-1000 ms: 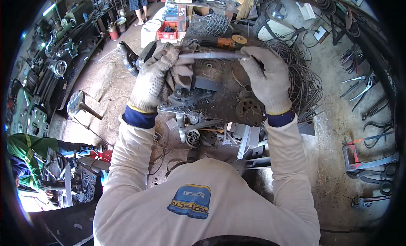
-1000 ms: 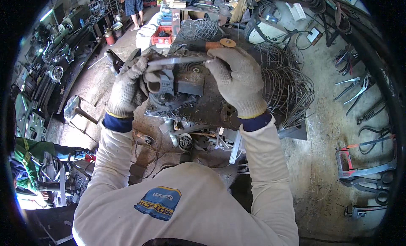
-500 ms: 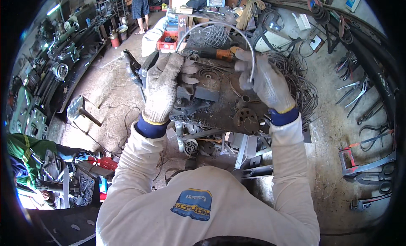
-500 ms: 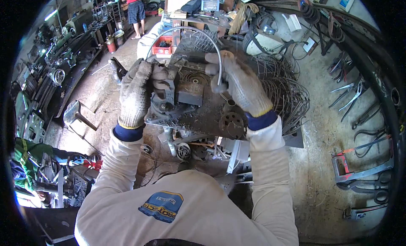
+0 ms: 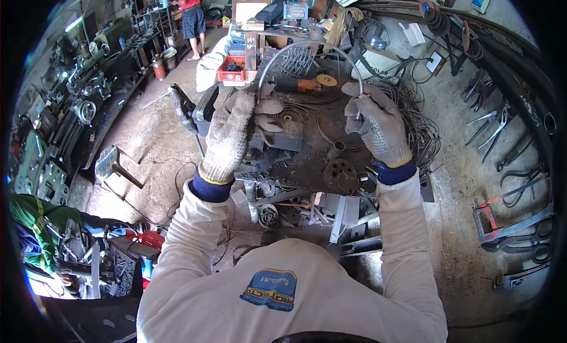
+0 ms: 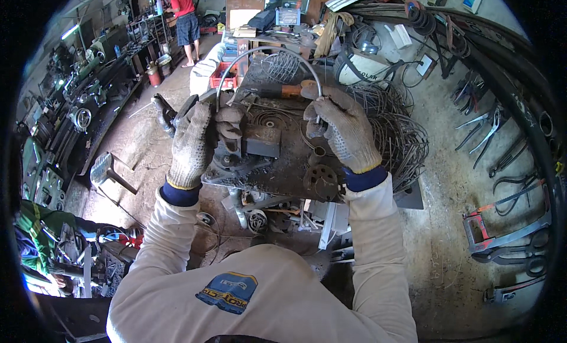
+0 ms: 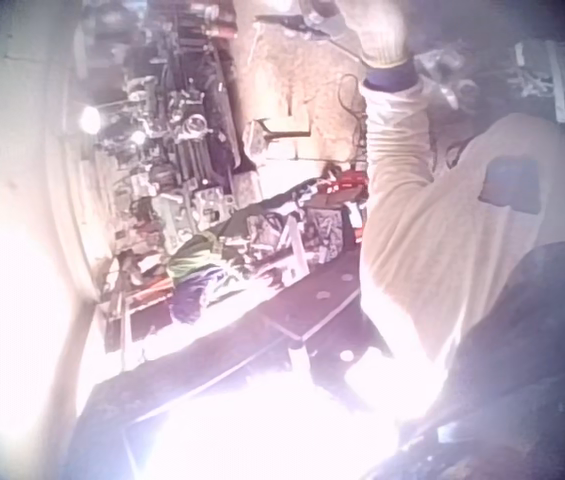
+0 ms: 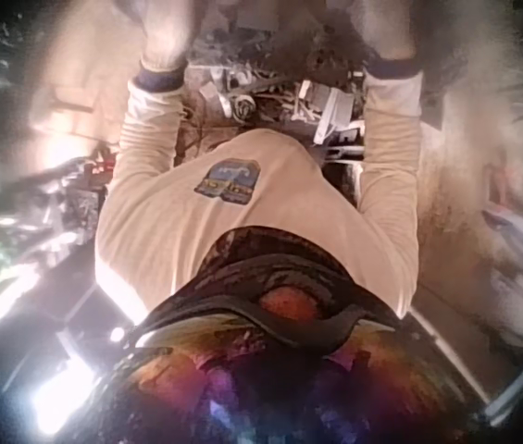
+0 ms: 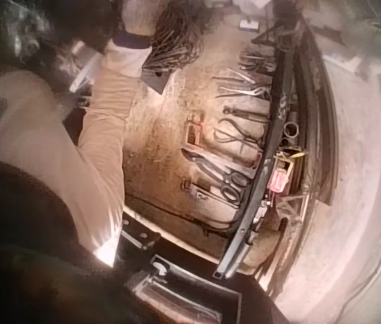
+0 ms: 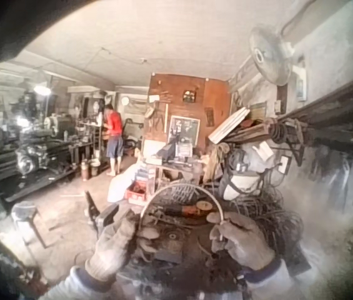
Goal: The person bends a metal wire by hand to match the curve of a metal template on a workbench and then picks up a wire-mesh frame.
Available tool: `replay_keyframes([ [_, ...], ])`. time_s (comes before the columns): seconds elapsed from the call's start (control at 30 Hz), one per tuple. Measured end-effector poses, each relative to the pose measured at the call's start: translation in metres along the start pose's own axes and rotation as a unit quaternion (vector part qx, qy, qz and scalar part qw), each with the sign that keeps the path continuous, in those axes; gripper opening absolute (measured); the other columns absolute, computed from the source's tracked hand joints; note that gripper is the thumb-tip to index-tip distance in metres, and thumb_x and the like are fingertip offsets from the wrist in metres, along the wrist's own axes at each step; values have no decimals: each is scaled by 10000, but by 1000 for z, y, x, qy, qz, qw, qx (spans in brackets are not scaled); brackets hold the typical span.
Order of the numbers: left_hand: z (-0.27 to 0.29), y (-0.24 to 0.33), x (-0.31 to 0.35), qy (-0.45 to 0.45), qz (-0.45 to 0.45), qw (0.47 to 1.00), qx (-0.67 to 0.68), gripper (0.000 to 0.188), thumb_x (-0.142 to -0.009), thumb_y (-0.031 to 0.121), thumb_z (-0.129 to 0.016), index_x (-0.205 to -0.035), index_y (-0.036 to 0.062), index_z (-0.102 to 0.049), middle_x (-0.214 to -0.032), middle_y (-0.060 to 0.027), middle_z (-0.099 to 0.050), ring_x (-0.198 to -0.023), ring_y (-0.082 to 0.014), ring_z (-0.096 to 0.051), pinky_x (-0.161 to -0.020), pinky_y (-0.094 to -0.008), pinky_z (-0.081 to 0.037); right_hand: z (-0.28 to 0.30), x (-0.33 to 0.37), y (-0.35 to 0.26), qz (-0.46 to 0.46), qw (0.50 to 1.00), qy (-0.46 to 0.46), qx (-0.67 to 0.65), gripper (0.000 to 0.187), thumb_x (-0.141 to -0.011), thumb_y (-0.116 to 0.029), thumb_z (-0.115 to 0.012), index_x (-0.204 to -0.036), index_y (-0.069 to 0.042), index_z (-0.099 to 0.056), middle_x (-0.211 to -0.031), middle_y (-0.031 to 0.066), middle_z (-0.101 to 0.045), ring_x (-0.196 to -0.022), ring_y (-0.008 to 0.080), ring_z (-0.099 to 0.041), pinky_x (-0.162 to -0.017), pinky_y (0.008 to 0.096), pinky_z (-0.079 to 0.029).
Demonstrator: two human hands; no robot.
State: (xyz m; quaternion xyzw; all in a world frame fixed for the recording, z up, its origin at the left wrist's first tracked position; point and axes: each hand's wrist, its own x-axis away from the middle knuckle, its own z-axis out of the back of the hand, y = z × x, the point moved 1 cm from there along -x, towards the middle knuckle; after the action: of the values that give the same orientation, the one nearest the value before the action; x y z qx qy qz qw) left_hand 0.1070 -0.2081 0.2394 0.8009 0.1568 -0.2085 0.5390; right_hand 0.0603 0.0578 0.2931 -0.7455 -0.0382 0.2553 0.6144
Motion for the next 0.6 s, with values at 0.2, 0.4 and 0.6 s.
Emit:
replay_keyframes([
  [0.2, 0, 4, -1, -7, 13, 1000, -22, 418, -1055, 312, -433, -1267, -29, -548, -1016, -147, -706, -773, -203, -705, -641, -279, -561, 2, 4, -4, -1, 1000, 2, 8, 323, -975, -157, -564, -1235, 32, -600, -846, 68, -639, -759, 114, -602, -621, 253, -515],
  [0.4, 3, 5, -1, -21, 30, 998, -51, 406, -1051, 296, -446, -1268, -33, -542, -1012, -142, -709, -764, -191, -703, -635, -273, -559, 6, 7, -1, -11, 1000, 6, 13, 321, -971, -183, -584, -1219, 17, -618, -856, 57, -646, -763, 101, -591, -627, 246, -497],
  [0.6, 12, -6, -2, -32, 45, 998, -24, 395, -1035, 256, -489, -1290, -45, -520, -997, -145, -712, -752, -189, -701, -618, -271, -558, 6, 8, 4, -17, 1000, 11, 3, 332, -975, -145, -555, -1238, 55, -590, -826, 78, -634, -682, 109, -592, -593, 238, -509],
])
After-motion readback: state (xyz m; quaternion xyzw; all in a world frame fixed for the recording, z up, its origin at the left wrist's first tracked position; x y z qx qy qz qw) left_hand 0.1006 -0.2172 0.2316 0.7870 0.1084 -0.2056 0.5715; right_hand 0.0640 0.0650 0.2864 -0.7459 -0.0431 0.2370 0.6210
